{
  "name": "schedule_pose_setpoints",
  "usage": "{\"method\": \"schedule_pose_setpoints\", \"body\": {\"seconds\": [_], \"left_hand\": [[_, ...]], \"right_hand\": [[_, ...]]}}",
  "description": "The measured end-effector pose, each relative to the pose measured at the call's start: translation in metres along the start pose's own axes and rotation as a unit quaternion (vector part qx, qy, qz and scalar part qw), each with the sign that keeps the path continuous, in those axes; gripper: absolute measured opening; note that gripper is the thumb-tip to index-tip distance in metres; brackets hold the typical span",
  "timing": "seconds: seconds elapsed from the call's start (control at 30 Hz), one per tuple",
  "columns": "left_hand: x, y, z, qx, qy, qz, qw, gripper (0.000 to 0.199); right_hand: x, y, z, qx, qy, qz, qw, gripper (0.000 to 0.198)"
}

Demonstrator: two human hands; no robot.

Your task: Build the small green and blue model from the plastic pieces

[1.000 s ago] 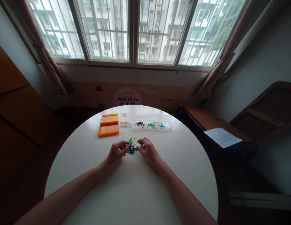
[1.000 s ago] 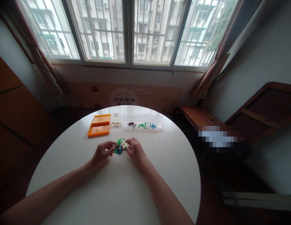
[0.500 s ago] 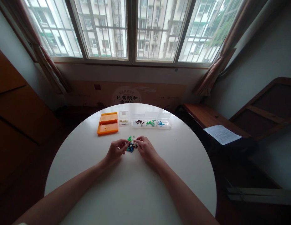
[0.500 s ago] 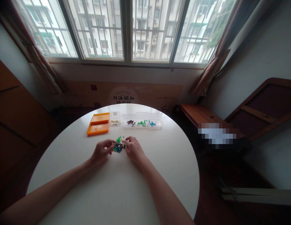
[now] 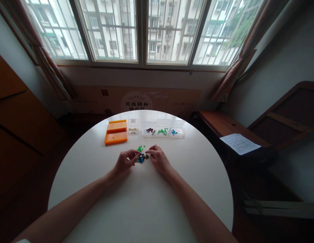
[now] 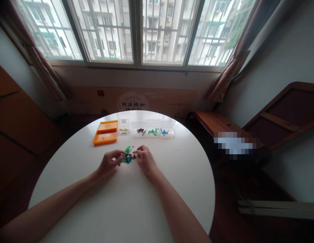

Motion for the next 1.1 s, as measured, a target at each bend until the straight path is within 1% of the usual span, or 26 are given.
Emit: {"method": "schedule_pose_setpoints", "body": {"seconds": [0.1, 0.2, 0.63, 1.03, 1.1], "left_hand": [[0.0016, 0.0001, 0.0003, 0.003, -0.003, -0.001, 1.0, 0.021], [0.0036, 0.0003, 0.0009, 0.004, -0.002, 0.001, 1.0, 0.022], [0.0027, 0.0004, 0.0009, 0.001, 0.0, 0.004, 1.0, 0.022], [0.0006, 0.0004, 0.0001, -0.002, 0.002, 0.007, 1.0, 0.021], [0.0011, 0.0005, 0.0003, 0.002, 0.003, 0.004, 1.0, 0.021]], "right_hand": [[0.0, 0.0006, -0.0002, -0.005, 0.008, -0.002, 1.0, 0.028], [-0.0009, 0.0007, -0.0005, -0.025, 0.026, 0.001, 0.999, 0.021], [-0.0069, -0.0006, -0.0026, -0.078, 0.076, 0.009, 0.994, 0.013], [-0.0045, -0.0044, -0.0031, -0.063, 0.084, 0.006, 0.994, 0.012], [-0.0034, -0.0048, -0.0032, -0.057, 0.082, -0.016, 0.995, 0.012]]}}
Point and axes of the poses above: each hand's wrist, its own z-axis away from the middle knuckle, its own y-axis out of the palm, x = y × z, the point moved 3 cm from there along -z, towards the middle knuckle, and after that the axes turned 12 degrees about y, right-handed, at the moved point
